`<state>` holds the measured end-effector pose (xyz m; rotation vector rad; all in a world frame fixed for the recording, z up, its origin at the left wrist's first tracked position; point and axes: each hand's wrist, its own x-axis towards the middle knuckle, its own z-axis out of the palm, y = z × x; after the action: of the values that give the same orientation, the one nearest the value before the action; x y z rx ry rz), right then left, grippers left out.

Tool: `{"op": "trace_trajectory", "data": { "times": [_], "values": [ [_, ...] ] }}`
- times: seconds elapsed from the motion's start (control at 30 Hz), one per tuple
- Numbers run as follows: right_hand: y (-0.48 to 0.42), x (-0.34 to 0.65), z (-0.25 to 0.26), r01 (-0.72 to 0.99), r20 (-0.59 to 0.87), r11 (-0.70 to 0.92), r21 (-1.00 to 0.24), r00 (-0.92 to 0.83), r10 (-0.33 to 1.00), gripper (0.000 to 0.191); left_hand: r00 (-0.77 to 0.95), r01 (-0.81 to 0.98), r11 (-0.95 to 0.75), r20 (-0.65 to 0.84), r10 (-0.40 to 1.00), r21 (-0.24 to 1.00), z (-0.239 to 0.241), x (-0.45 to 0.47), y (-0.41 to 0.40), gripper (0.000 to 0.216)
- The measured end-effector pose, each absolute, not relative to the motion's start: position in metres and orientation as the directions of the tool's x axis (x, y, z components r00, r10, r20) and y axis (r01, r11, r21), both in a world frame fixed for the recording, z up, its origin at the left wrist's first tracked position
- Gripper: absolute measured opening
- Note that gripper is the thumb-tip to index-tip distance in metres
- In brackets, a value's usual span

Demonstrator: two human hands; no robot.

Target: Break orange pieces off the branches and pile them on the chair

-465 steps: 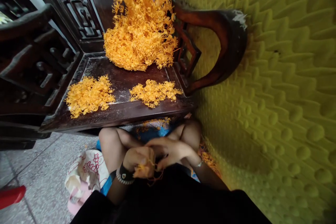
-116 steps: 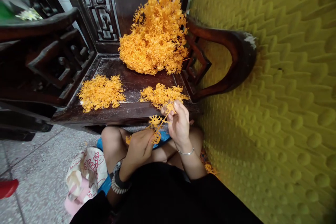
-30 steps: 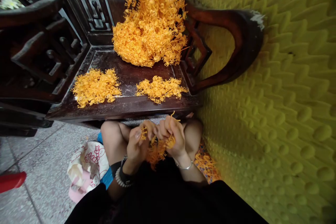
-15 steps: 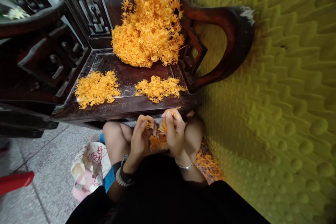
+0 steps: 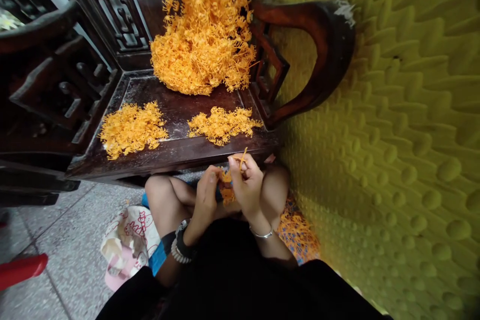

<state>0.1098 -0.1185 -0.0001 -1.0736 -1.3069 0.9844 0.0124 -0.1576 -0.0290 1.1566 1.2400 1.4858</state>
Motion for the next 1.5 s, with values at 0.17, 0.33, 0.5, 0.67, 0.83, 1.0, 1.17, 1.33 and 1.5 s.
{"op": "trace_trajectory", "data": {
  "times": [0.17, 0.33, 0.5, 0.67, 0.83, 1.0, 1.17, 1.33, 1.5],
  "values": [
    [-0.119, 0.109, 0.003, -0.147, 0.120, 0.110, -0.983, -0.066, 0.991, 0.016, -0.077, 0.055, -0.147, 0.151, 0.986, 0.988, -0.027, 0.013, -0.161, 0.036],
    [-0.124, 0.107, 0.006, -0.470, -0.027, -0.126, -0.874, -0.212, 0.977, 0.018, -0.045, -0.299, -0.021, 0.008, 0.999, 0.954, -0.027, 0.011, -0.162, 0.038],
    [-0.124, 0.105, 0.009, -0.582, -0.056, -0.246, -0.775, -0.325, 0.944, 0.022, -0.033, -0.554, 0.086, -0.125, 0.992, 0.828, -0.025, 0.015, -0.163, 0.035],
    [-0.119, 0.103, 0.009, -0.637, -0.071, -0.278, -0.719, -0.331, 0.941, 0.020, -0.102, -0.693, 0.135, -0.282, 0.954, 0.709, -0.030, 0.017, -0.162, 0.025],
    [-0.113, 0.097, 0.013, -0.675, -0.051, -0.267, -0.688, -0.322, 0.945, 0.017, -0.214, -0.670, 0.047, -0.253, 0.943, 0.741, -0.020, 0.017, -0.156, 0.024],
    [-0.100, 0.108, 0.014, -0.654, -0.042, -0.218, -0.725, -0.273, 0.961, 0.022, -0.229, -0.616, 0.002, -0.181, 0.956, 0.788, -0.008, 0.014, -0.148, 0.032],
    [-0.086, 0.136, 0.022, -0.594, 0.087, 0.071, -0.801, 0.003, 0.996, 0.024, -0.278, -0.473, -0.160, 0.026, 0.960, 0.867, 0.000, -0.004, -0.136, 0.046],
    [-0.082, 0.141, 0.032, -0.536, 0.132, 0.122, -0.835, 0.020, 0.991, 0.022, -0.087, 0.502, -0.320, 0.415, 0.906, 0.804, 0.020, -0.023, -0.092, 0.030],
    [-0.076, 0.142, 0.029, -0.560, 0.121, 0.086, -0.824, -0.025, 0.992, 0.014, 0.096, 0.869, -0.330, 0.529, 0.843, 0.368, 0.032, -0.028, -0.037, 0.029]
  ]
}}
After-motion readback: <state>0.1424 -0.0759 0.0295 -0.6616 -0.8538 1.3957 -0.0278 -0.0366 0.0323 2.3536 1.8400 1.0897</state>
